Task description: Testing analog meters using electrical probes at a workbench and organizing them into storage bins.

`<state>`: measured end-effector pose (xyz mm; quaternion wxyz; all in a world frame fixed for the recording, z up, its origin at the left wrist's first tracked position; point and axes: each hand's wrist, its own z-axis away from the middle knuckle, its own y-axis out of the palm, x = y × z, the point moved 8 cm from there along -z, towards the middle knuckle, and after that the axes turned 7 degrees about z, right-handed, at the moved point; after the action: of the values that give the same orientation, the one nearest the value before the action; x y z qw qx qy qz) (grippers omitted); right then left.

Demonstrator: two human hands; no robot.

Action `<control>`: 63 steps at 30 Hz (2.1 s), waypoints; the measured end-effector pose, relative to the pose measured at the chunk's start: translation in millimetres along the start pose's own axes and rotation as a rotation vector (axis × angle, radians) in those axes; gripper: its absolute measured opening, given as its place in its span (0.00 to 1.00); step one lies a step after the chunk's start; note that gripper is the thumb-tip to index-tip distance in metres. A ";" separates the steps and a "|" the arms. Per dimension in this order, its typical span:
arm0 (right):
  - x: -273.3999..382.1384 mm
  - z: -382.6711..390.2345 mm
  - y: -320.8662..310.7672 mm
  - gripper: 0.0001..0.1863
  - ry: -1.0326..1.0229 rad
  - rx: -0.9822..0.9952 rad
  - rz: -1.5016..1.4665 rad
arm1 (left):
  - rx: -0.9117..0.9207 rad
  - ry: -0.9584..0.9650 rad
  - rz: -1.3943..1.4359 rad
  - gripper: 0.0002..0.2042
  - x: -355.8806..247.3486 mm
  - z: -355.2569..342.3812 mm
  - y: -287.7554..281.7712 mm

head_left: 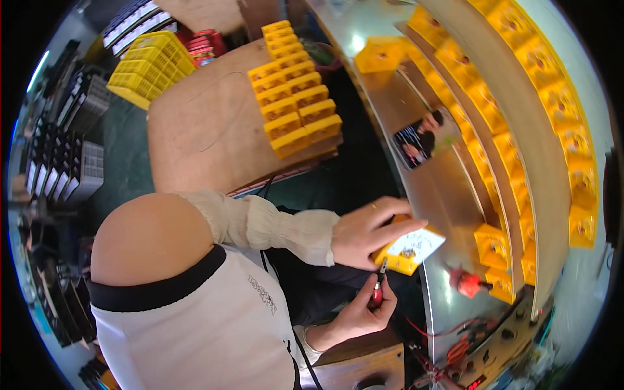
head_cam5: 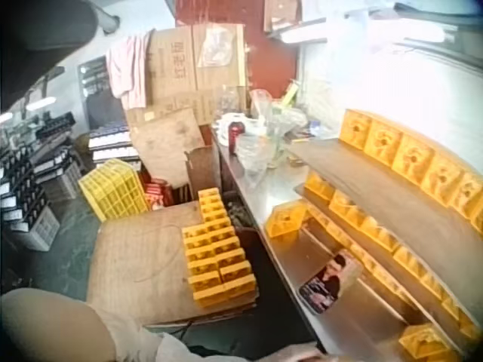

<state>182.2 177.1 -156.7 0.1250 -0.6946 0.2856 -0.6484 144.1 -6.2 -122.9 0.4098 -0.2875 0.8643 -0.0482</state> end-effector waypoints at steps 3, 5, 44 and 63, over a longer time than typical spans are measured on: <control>11.9 -6.8 8.7 0.09 -0.175 0.074 0.019 | -0.268 -0.145 -0.457 0.39 46.5 0.9 -98.7; -1.3 -11.0 6.9 0.09 -0.104 0.073 0.066 | -0.539 -0.223 -0.553 0.45 93.6 2.7 -197.3; -96.2 23.1 -51.5 0.09 0.076 -0.063 0.113 | 0.069 0.599 -0.381 0.19 65.1 -424.1 16.1; -97.2 -6.5 -50.4 0.09 0.112 -0.101 0.122 | 0.429 0.063 -0.185 0.47 15.7 -263.9 -52.9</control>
<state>188.1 273.3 -209.1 0.1130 -0.6441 0.3659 -0.6621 -33.9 -98.7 57.3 0.4284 -0.2701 0.8165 -0.2773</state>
